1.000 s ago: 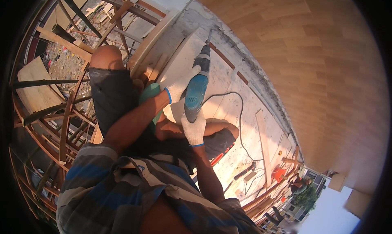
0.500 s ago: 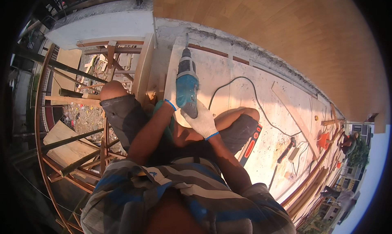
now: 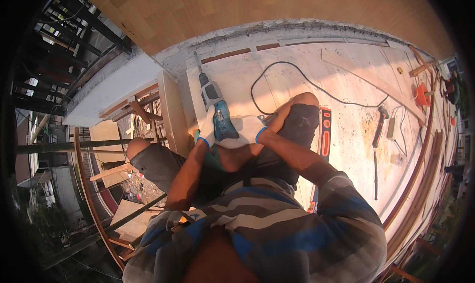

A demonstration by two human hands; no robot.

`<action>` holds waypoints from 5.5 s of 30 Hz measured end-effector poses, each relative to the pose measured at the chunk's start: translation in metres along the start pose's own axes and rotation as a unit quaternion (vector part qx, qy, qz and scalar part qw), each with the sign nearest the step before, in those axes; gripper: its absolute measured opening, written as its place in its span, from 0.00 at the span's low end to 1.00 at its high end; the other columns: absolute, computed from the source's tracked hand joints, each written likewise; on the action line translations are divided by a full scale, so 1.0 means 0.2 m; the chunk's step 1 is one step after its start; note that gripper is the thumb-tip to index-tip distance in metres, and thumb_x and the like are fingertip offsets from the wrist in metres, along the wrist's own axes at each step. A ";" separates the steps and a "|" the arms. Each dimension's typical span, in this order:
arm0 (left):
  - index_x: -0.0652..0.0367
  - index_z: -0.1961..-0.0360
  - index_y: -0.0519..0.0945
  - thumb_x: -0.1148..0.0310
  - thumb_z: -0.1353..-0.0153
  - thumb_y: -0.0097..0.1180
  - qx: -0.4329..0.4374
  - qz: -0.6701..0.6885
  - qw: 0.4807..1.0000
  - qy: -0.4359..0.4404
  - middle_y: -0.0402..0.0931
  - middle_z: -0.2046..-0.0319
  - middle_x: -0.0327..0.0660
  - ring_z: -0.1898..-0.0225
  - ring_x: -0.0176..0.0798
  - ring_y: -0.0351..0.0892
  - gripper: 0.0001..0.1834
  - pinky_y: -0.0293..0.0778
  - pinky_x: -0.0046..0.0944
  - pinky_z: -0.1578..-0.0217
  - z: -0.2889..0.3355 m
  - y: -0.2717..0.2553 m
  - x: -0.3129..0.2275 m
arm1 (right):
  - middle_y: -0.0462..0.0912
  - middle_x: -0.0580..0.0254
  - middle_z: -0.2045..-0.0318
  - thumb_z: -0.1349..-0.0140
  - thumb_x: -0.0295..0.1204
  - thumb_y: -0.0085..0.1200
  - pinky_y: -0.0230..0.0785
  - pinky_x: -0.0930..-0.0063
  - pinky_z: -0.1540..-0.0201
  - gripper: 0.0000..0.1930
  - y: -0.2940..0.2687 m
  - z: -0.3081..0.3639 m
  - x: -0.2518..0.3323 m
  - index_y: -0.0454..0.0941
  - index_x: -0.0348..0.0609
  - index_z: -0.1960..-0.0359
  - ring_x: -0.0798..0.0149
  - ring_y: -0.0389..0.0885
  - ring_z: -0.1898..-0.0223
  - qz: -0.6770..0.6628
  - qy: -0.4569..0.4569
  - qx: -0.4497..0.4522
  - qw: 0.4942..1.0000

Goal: The person uses a corded electric drill to make multiple holes in a white board or panel positioned against a wall. The person holds the drill with both hands and drills at several locations along the board's edge.

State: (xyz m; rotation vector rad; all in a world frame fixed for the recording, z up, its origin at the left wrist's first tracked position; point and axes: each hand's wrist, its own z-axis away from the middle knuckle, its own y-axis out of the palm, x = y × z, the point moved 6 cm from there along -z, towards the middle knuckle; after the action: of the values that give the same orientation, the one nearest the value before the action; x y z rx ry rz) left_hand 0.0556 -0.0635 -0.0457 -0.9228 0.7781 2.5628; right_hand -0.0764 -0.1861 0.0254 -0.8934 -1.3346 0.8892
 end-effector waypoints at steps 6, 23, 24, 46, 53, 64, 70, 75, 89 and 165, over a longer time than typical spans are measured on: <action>0.72 0.29 0.81 0.28 0.24 0.57 -0.062 -0.146 0.987 0.010 0.87 0.43 0.44 0.43 0.41 0.85 0.51 0.76 0.39 0.37 0.05 -0.01 0.02 | 0.90 0.40 0.48 0.40 0.56 0.70 0.83 0.47 0.42 0.40 -0.06 0.03 -0.02 0.78 0.43 0.31 0.36 0.90 0.46 -0.073 0.012 0.078 0.994; 0.71 0.31 0.82 0.30 0.22 0.56 -0.092 -0.164 0.982 0.025 0.87 0.43 0.44 0.46 0.39 0.86 0.48 0.79 0.41 0.41 0.00 -0.07 0.04 | 0.91 0.45 0.53 0.23 0.59 0.55 0.79 0.46 0.44 0.28 -0.04 0.02 -0.21 0.90 0.45 0.53 0.39 0.89 0.49 -0.144 0.092 -0.003 0.985; 0.71 0.31 0.81 0.30 0.22 0.56 -0.087 -0.158 0.983 0.025 0.87 0.43 0.43 0.46 0.39 0.86 0.48 0.79 0.42 0.40 -0.01 -0.06 0.05 | 0.92 0.45 0.53 0.23 0.58 0.55 0.79 0.46 0.44 0.27 -0.04 0.02 -0.23 0.90 0.46 0.52 0.39 0.89 0.49 -0.141 0.092 -0.004 0.986; 0.62 0.30 0.81 0.39 0.22 0.64 -0.013 -0.009 1.000 0.016 0.89 0.46 0.43 0.49 0.42 0.90 0.37 0.87 0.46 0.46 -0.09 -0.09 0.10 | 0.90 0.45 0.49 0.44 0.69 0.71 0.83 0.51 0.42 0.45 -0.28 0.05 0.10 0.84 0.37 0.44 0.41 0.91 0.48 -0.116 0.023 -0.045 0.992; 0.60 0.37 0.86 0.38 0.24 0.67 0.036 -0.021 0.999 -0.034 0.90 0.55 0.40 0.58 0.39 0.92 0.34 0.90 0.43 0.53 0.01 -0.05 0.09 | 0.90 0.40 0.55 0.42 0.61 0.72 0.85 0.47 0.51 0.39 -0.11 0.12 0.20 0.82 0.39 0.44 0.43 0.93 0.54 -0.012 0.156 0.105 0.982; 0.64 0.37 0.84 0.44 0.21 0.66 0.019 -0.026 0.999 0.018 0.89 0.56 0.43 0.60 0.40 0.92 0.31 0.90 0.43 0.57 -0.01 0.11 0.17 | 0.92 0.43 0.60 0.44 0.45 0.69 0.86 0.44 0.53 0.27 -0.17 0.19 0.03 0.82 0.43 0.46 0.39 0.93 0.57 -0.008 0.103 0.067 0.992; 0.66 0.39 0.87 0.32 0.26 0.65 -0.068 -0.018 0.997 0.030 0.88 0.56 0.41 0.58 0.37 0.88 0.42 0.84 0.39 0.53 -0.14 0.05 0.14 | 0.92 0.44 0.62 0.43 0.56 0.70 0.85 0.44 0.54 0.32 -0.12 0.05 -0.06 0.84 0.45 0.46 0.38 0.93 0.59 0.009 0.020 0.026 0.999; 0.68 0.36 0.85 0.30 0.26 0.64 -0.089 -0.123 0.987 0.050 0.89 0.54 0.41 0.59 0.36 0.89 0.45 0.85 0.39 0.54 -0.01 -0.01 -0.01 | 0.92 0.42 0.61 0.40 0.63 0.69 0.85 0.44 0.55 0.35 -0.14 0.04 0.12 0.86 0.41 0.50 0.36 0.94 0.60 -0.040 0.136 0.036 0.989; 0.69 0.41 0.86 0.32 0.25 0.64 0.031 -0.169 0.985 0.001 0.89 0.58 0.42 0.63 0.36 0.90 0.42 0.87 0.39 0.60 -0.03 0.05 -0.03 | 0.91 0.40 0.56 0.42 0.53 0.71 0.84 0.44 0.46 0.33 -0.05 0.14 0.23 0.82 0.36 0.47 0.36 0.92 0.51 -0.111 0.195 -0.007 0.975; 0.72 0.32 0.80 0.32 0.16 0.45 -0.239 -0.093 0.963 0.088 0.85 0.43 0.54 0.51 0.48 0.86 0.45 0.85 0.48 0.49 0.00 -0.07 0.20 | 0.91 0.44 0.54 0.41 0.57 0.71 0.78 0.47 0.40 0.30 -0.11 0.09 -0.03 0.88 0.45 0.48 0.38 0.90 0.50 -0.052 0.010 0.022 0.998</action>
State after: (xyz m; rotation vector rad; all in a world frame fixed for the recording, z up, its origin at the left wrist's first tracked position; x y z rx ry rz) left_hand 0.0318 -0.0479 -0.0786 -1.3087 0.0903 2.5650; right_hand -0.0934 -0.2008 0.0443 -0.7889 -1.3277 0.8242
